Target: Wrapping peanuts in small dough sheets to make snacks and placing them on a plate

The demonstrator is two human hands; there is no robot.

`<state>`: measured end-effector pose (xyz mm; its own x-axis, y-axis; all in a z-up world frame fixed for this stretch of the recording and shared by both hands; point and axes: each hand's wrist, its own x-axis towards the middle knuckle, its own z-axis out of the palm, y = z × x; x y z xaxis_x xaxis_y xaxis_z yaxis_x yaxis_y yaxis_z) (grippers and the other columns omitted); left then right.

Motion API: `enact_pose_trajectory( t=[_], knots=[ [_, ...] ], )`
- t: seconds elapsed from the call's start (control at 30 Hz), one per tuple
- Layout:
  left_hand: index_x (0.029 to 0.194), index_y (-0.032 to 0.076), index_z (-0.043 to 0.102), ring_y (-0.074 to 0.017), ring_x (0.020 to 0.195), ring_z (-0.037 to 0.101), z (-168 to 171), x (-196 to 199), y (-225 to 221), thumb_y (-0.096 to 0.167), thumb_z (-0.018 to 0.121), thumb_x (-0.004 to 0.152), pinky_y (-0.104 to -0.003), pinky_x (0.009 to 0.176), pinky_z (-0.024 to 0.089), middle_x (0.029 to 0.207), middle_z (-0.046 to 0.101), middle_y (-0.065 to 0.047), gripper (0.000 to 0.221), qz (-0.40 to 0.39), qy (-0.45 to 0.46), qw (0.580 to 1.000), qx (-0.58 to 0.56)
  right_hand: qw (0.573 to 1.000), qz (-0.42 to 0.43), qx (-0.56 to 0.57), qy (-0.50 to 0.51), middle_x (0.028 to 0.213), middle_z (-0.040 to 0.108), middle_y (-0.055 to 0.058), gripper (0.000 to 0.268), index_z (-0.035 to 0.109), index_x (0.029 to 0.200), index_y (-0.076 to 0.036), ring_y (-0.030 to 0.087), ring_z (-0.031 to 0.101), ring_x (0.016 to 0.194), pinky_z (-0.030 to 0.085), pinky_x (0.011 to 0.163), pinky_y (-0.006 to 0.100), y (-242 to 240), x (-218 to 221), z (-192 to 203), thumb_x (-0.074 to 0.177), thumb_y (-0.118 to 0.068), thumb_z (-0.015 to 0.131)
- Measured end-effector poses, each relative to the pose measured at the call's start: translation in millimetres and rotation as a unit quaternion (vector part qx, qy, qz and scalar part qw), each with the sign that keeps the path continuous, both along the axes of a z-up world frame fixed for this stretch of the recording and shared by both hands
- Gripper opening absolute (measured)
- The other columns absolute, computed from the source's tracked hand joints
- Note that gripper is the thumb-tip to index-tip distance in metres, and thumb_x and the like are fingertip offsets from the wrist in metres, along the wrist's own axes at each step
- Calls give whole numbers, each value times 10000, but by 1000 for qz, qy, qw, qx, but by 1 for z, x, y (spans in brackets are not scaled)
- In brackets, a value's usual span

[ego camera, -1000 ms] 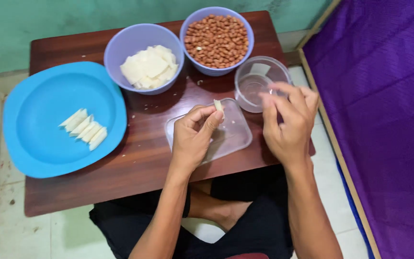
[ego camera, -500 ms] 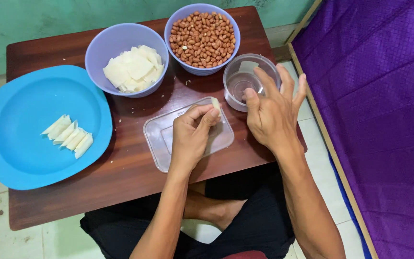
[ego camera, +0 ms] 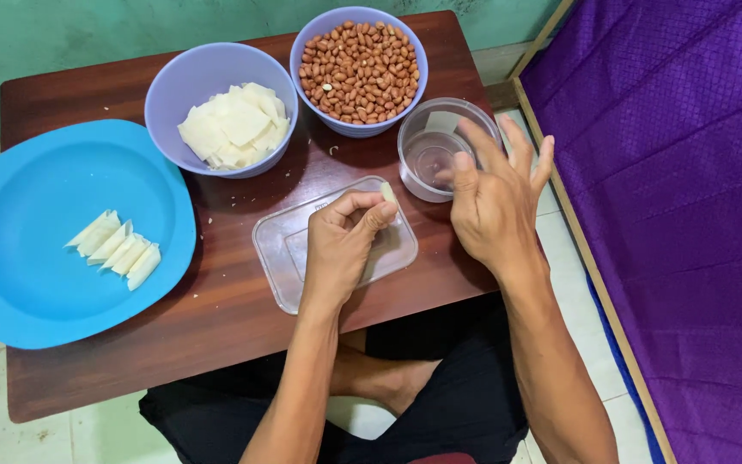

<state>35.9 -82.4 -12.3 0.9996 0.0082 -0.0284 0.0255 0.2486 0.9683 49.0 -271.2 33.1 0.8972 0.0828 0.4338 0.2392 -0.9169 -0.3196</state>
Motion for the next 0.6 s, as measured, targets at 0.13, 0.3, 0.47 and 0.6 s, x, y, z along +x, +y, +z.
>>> enact_pose_trajectory(
  t=[0.13, 0.3, 0.47, 0.6],
  knots=[
    [980, 39, 787, -60, 743, 644, -2, 1, 2, 204, 795, 912, -209, 715, 547, 767, 732, -54, 179, 2, 3, 1000, 7, 995, 27, 97, -17, 1487, 598, 23, 610, 805, 982, -226, 376, 366, 1467, 31, 1208, 646, 7, -18, 19, 1138, -316, 221],
    [979, 38, 790, -61, 740, 659, 0, 3, -1, 222, 785, 927, -219, 733, 568, 767, 743, -57, 191, -8, 3, 1000, -11, 980, 119, 150, -54, 1482, 580, 84, 650, 803, 1094, -208, 416, 349, 1483, 92, 1256, 558, 23, -43, 22, 1104, -431, 193],
    [982, 60, 797, -58, 731, 663, 8, 2, 2, 260, 785, 927, -197, 697, 556, 765, 757, -54, 208, -21, 21, 1000, 10, 983, 119, 112, -85, 1474, 589, 75, 531, 791, 1131, -240, 406, 364, 1473, 120, 1232, 563, 29, -42, 8, 1099, -393, 283],
    [1003, 56, 793, -66, 736, 670, 6, 2, 3, 266, 780, 928, -210, 710, 562, 776, 764, -67, 224, -33, 27, 999, 3, 987, 103, 72, -101, 1463, 595, 74, 488, 782, 1142, -236, 405, 390, 1444, 182, 1193, 579, 28, -40, 3, 1104, -365, 313]
  ],
)
